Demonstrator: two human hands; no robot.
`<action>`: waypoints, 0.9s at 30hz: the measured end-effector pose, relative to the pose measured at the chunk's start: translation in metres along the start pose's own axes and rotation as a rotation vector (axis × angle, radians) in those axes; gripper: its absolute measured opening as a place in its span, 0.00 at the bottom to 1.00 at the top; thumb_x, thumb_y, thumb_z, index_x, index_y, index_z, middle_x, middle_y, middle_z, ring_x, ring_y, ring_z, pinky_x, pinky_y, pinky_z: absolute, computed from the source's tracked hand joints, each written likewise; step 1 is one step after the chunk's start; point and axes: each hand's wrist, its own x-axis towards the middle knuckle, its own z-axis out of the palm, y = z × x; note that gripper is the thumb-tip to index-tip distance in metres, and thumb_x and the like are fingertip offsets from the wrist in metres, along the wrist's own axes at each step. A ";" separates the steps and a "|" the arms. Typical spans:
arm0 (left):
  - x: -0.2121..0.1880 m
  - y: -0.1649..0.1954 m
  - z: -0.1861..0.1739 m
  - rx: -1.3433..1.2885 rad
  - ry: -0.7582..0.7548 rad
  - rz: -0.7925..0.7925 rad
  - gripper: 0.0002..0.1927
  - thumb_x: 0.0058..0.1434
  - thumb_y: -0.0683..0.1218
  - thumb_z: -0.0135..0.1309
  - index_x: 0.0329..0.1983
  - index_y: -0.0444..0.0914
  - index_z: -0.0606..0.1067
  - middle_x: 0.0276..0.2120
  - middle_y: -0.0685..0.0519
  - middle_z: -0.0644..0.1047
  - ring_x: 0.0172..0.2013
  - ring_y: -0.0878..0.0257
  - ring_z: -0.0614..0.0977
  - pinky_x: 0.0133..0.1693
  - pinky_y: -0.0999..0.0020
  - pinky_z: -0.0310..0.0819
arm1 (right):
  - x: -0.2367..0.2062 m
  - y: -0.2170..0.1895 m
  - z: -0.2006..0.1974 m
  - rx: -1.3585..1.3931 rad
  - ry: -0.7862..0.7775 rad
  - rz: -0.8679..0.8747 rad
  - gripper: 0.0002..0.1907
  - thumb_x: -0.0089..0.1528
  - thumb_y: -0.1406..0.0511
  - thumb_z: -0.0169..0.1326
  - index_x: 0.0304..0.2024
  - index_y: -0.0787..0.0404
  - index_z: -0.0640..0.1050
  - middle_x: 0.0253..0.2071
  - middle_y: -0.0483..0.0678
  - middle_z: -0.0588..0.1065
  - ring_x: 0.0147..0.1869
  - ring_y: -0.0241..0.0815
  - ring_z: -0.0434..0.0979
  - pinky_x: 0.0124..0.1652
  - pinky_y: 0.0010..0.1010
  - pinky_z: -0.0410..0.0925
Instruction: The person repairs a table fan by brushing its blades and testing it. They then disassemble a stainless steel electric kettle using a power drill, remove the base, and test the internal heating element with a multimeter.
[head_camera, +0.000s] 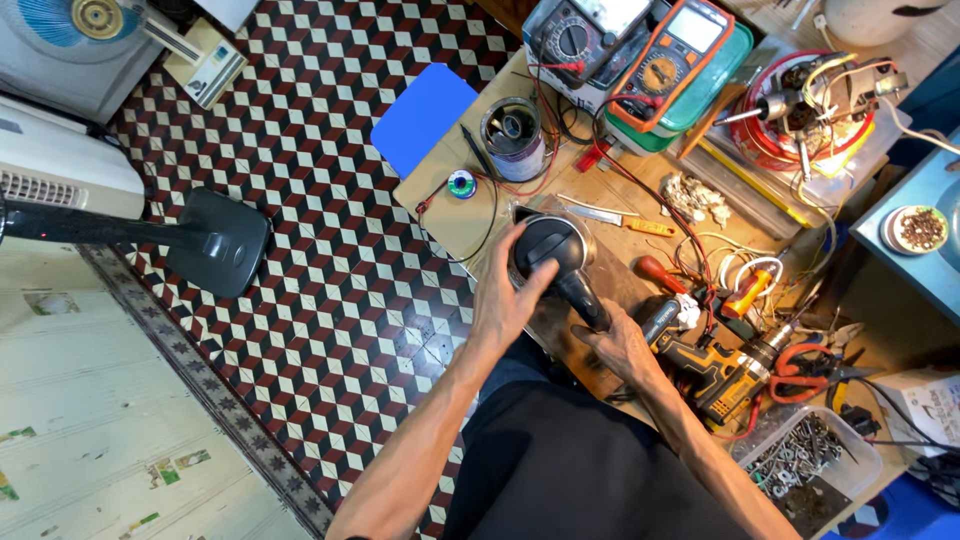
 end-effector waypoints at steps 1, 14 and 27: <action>-0.009 0.004 0.003 0.072 0.013 0.067 0.40 0.59 0.60 0.62 0.68 0.36 0.66 0.69 0.36 0.67 0.69 0.46 0.69 0.66 0.57 0.65 | -0.007 -0.010 -0.004 -0.075 0.031 0.001 0.27 0.57 0.62 0.66 0.56 0.62 0.73 0.42 0.46 0.77 0.46 0.40 0.78 0.46 0.36 0.71; -0.019 0.026 0.025 0.072 0.157 0.098 0.25 0.63 0.51 0.64 0.61 0.40 0.73 0.72 0.34 0.61 0.71 0.39 0.65 0.66 0.52 0.65 | -0.027 -0.045 -0.006 -0.372 0.117 -0.241 0.23 0.62 0.60 0.60 0.49 0.67 0.66 0.38 0.65 0.76 0.39 0.68 0.78 0.35 0.51 0.71; -0.077 0.047 -0.019 0.068 -0.129 0.447 0.15 0.62 0.44 0.67 0.49 0.37 0.76 0.70 0.39 0.68 0.70 0.43 0.73 0.70 0.53 0.70 | -0.030 -0.033 0.010 -0.206 0.112 -0.194 0.14 0.62 0.66 0.57 0.49 0.62 0.73 0.39 0.59 0.78 0.42 0.60 0.81 0.39 0.45 0.72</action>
